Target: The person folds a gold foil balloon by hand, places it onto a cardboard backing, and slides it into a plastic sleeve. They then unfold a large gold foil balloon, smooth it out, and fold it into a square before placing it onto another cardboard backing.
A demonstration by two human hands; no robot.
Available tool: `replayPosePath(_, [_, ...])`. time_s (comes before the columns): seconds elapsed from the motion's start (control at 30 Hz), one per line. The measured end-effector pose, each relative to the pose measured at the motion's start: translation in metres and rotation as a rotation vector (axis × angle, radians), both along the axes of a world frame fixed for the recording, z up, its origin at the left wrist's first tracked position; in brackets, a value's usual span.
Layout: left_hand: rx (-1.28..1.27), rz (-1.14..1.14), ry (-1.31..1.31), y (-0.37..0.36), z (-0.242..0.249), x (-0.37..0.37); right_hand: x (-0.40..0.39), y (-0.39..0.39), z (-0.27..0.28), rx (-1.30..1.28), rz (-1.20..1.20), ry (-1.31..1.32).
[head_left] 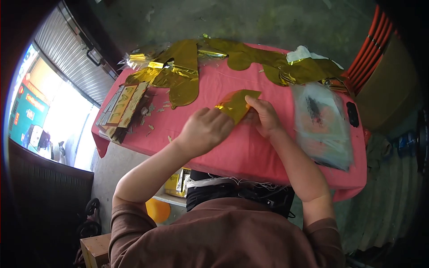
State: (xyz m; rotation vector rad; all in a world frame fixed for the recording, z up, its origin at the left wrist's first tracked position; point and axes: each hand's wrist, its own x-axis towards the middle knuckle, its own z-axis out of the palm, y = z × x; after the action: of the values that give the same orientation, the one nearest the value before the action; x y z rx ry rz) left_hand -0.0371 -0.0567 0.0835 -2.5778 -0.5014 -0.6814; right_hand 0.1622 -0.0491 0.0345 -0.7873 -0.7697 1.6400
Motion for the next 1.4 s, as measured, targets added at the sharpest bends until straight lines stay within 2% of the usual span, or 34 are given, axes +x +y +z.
replayPosePath(0.03, [0.023, -0.016, 0.077, -0.001, -0.003, 0.003, 0.002, 0.000, -0.005, -0.008, -0.014, -0.045])
replayPosePath(0.17, [0.057, -0.033, 0.106, -0.006, -0.018, 0.002, 0.008, 0.002, -0.018, -0.016, 0.010, -0.132])
replayPosePath(0.27, [-0.088, -0.079, 0.099, -0.004, -0.024, -0.009, 0.010, 0.007, -0.034, -0.025, 0.026, -0.206])
replayPosePath(0.33, [-0.318, -0.049, -0.050, 0.004, -0.027, -0.027, 0.011, 0.008, -0.037, 0.014, 0.012, -0.208])
replayPosePath(0.37, [-0.413, 0.106, -0.107, 0.010, -0.025, -0.044, 0.013, 0.009, -0.039, 0.028, -0.013, -0.228])
replayPosePath(0.43, [-0.197, 0.492, -0.109, 0.034, -0.026, -0.089, 0.018, 0.012, -0.042, 0.039, -0.041, -0.250])
replayPosePath(0.47, [-0.302, 0.659, -0.115, 0.054, -0.025, -0.117, 0.019, 0.012, -0.045, 0.041, -0.040, -0.247])
replayPosePath(0.53, [-0.227, 1.085, -0.003, 0.064, -0.019, -0.151, 0.019, 0.014, -0.047, 0.049, -0.043, -0.227])
replayPosePath(0.6, [-0.133, 1.144, 0.004, 0.071, -0.025, -0.174, 0.016, 0.012, -0.043, 0.051, -0.044, -0.224])
replayPosePath(0.67, [-0.242, 1.290, 0.239, 0.072, -0.027, -0.180, 0.015, 0.012, -0.040, 0.052, -0.041, -0.224])
replayPosePath(0.7, [-0.156, 1.213, 0.216, 0.070, -0.028, -0.181, 0.015, 0.012, -0.041, 0.071, -0.036, -0.226])
replayPosePath(0.93, [-0.148, 1.189, 0.220, 0.075, -0.019, -0.170, 0.019, 0.011, -0.042, 0.103, -0.015, -0.222])
replayPosePath(1.03, [-0.254, 1.186, 0.228, 0.071, -0.001, -0.163, 0.019, 0.011, -0.042, 0.107, -0.014, -0.222])
replayPosePath(1.1, [-0.498, 1.302, 0.155, 0.069, 0.011, -0.159, 0.018, 0.010, -0.040, 0.110, -0.016, -0.213])
replayPosePath(1.13, [-0.496, 1.302, 0.157, 0.070, 0.009, -0.164, 0.018, 0.010, -0.040, 0.112, -0.017, -0.205])
replayPosePath(1.2, [-0.487, 1.144, -0.140, 0.069, 0.006, -0.181, 0.018, 0.009, -0.040, 0.117, -0.018, -0.207])
replayPosePath(1.23, [-0.483, 1.147, -0.139, 0.070, 0.005, -0.186, 0.018, 0.009, -0.040, 0.122, -0.018, -0.210])
replayPosePath(1.33, [-0.393, 1.129, -0.018, 0.069, 0.021, -0.191, 0.017, 0.010, -0.040, 0.127, -0.029, -0.200])
replayPosePath(1.4, [-0.117, 1.160, 0.008, 0.065, 0.050, -0.191, 0.019, 0.010, -0.040, 0.134, -0.034, -0.202])
